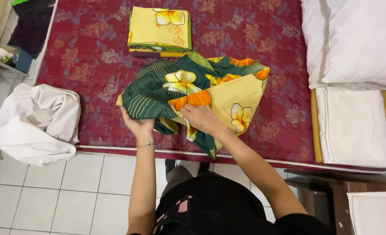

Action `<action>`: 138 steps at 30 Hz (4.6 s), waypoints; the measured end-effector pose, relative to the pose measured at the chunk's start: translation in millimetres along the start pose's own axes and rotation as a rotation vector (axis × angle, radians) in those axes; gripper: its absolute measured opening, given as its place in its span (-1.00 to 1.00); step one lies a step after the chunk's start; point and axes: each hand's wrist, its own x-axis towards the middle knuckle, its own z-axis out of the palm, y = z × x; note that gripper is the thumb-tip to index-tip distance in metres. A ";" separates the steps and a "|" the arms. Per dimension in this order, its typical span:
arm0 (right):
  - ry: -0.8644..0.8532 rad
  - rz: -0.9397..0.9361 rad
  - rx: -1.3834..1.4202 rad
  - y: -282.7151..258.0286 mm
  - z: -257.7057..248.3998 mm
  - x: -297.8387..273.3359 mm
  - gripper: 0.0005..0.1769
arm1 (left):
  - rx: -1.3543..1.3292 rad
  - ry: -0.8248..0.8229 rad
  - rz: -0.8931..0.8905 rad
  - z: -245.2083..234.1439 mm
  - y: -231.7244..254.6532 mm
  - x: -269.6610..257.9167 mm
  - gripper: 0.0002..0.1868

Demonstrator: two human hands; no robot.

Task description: Folding multiple pieces of patterned bed linens and pillowcases on a bed.

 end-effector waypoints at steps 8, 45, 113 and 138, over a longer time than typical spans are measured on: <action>0.185 0.016 0.025 5.9 -9.2 11.6 -0.88 | 0.221 -0.188 0.082 40.5 -10.5 -22.2 -0.12; 0.226 0.567 1.334 48.8 15.6 -32.7 -0.69 | 0.597 -0.270 -0.429 13.3 -75.7 -67.6 -0.64; 0.379 0.493 1.078 -149.0 -57.6 -228.7 -0.87 | 1.150 -0.374 -0.199 5.0 -113.4 -327.5 -0.69; -0.110 0.260 0.651 -94.5 -119.1 -306.8 -0.37 | 1.899 -0.815 -0.509 22.0 -132.0 -346.6 -0.43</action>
